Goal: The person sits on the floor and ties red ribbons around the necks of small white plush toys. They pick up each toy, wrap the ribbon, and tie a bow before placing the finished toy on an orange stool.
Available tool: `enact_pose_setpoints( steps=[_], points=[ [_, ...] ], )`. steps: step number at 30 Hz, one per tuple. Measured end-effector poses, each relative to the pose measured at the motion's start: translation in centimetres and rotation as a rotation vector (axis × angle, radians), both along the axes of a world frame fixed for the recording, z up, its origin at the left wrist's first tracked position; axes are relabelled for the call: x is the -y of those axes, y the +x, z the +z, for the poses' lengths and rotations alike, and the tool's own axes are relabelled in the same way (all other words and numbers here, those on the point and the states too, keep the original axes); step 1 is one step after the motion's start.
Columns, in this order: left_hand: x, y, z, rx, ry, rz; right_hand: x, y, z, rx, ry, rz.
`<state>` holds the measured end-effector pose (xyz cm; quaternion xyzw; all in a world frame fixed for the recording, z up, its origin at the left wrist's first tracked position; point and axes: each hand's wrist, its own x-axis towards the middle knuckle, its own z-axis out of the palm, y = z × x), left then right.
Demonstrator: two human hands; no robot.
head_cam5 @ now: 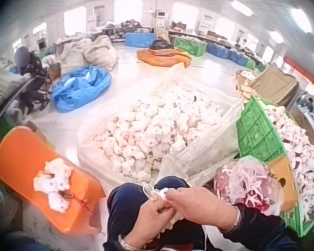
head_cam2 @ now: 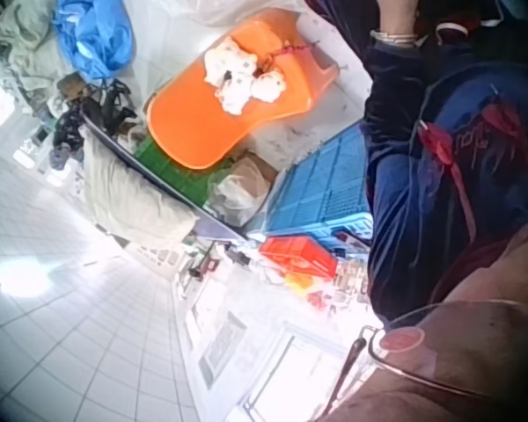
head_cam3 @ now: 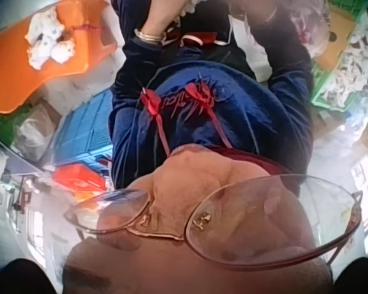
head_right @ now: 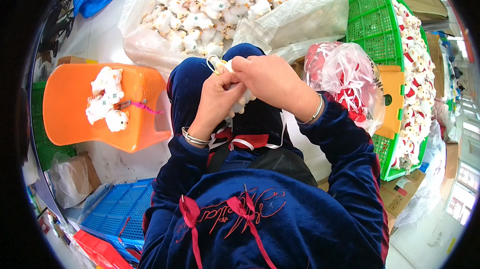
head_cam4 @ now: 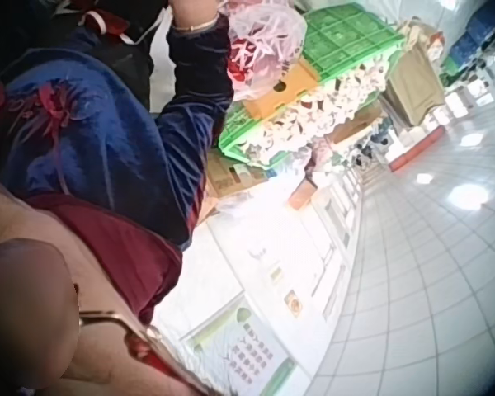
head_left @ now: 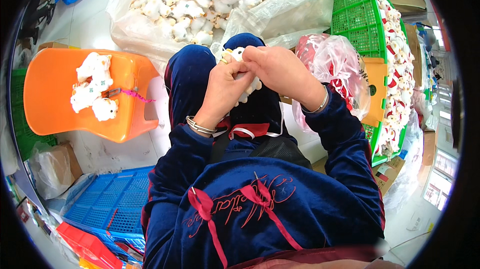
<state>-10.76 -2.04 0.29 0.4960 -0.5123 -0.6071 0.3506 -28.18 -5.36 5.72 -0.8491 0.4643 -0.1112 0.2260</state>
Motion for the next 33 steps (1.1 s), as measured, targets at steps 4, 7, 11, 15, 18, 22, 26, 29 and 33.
enact_pose_setpoints(
  steps=[4, 7, 11, 15, 18, 22, 26, 29, 33],
  points=[
    [0.3, 0.5, 0.3, -0.068, 0.068, -0.023, 0.8, -1.2, -1.3, 0.133, -0.053, 0.168],
    [0.6, 0.7, -0.7, -0.086, -0.016, -0.067, 0.9, -2.0, -1.8, 0.334, 0.051, 0.184],
    [1.1, 1.3, -0.5, -0.139, 0.027, -0.144, 1.0, -3.2, -2.3, 0.445, 0.24, 0.152],
    [1.3, 1.3, -1.0, -0.139, -0.024, -0.157, 1.0, -3.4, -1.8, 0.427, 0.219, 0.222],
    [1.5, 1.5, -0.5, -0.12, 0.05, -0.188, 0.9, -3.4, -1.6, 0.42, 0.194, 0.232],
    [1.6, 1.5, -0.5, -0.117, 0.035, -0.192, 0.7, -3.4, -1.5, 0.386, 0.203, 0.207],
    [1.7, 1.5, 0.1, -0.105, 0.07, -0.202, -0.1, -2.8, -1.7, 0.322, 0.278, 0.009],
    [1.7, 1.5, -0.2, -0.117, 0.061, -0.197, -0.5, -2.4, -1.8, 0.331, 0.209, 0.002],
    [1.6, 1.4, 0.1, -0.118, 0.108, -0.171, -1.1, -1.4, -1.3, 0.344, 0.205, -0.113]
  ],
)
